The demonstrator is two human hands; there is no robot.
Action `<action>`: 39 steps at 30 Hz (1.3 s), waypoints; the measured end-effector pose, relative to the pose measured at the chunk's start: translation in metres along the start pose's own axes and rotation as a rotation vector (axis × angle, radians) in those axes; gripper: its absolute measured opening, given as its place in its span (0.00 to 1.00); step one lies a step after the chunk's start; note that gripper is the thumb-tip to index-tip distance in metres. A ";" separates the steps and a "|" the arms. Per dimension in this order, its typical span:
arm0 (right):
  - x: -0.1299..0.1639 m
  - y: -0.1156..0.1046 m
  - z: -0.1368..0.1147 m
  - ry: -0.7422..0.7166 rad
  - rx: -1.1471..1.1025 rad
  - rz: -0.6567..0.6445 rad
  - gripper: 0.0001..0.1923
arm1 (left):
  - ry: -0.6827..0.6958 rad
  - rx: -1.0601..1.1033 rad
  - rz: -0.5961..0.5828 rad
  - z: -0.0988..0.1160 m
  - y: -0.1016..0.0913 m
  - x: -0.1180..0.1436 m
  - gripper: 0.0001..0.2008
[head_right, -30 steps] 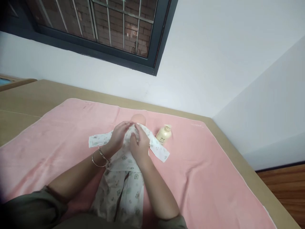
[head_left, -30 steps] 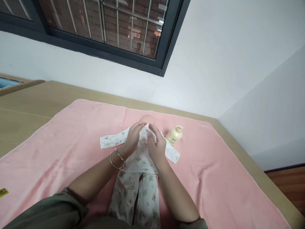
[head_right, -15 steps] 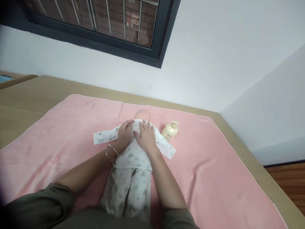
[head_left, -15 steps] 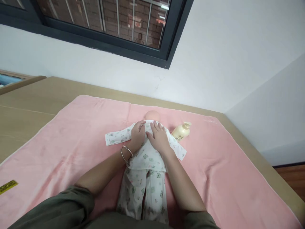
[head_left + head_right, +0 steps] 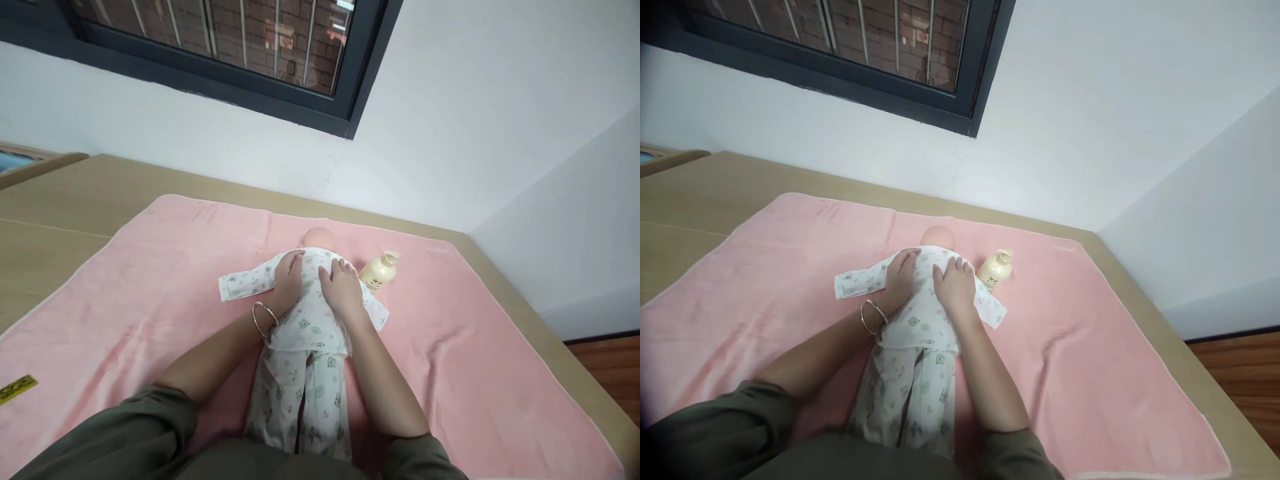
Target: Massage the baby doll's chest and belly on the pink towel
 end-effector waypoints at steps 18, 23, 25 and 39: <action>0.010 0.006 -0.018 -0.140 0.029 0.022 0.31 | -0.022 0.006 -0.006 -0.006 0.003 -0.002 0.18; 0.010 0.009 -0.029 -0.396 -0.053 0.040 0.26 | -0.004 -0.057 -0.037 -0.011 0.005 0.000 0.17; -0.002 0.009 -0.015 -0.360 -0.116 0.048 0.25 | 0.059 -0.149 -0.073 -0.010 0.009 0.004 0.18; 0.020 0.002 -0.025 -0.149 0.075 0.056 0.25 | 0.327 -0.758 -0.395 -0.016 0.018 0.002 0.24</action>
Point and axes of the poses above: each hand's wrist, its own x-axis away from the middle knuckle, its own y-axis out of the palm, z = x × y, the point moved 6 cm from there along -x, towards the middle knuckle, and after that the axes turned 7 degrees about x, right-handed, at the moved point
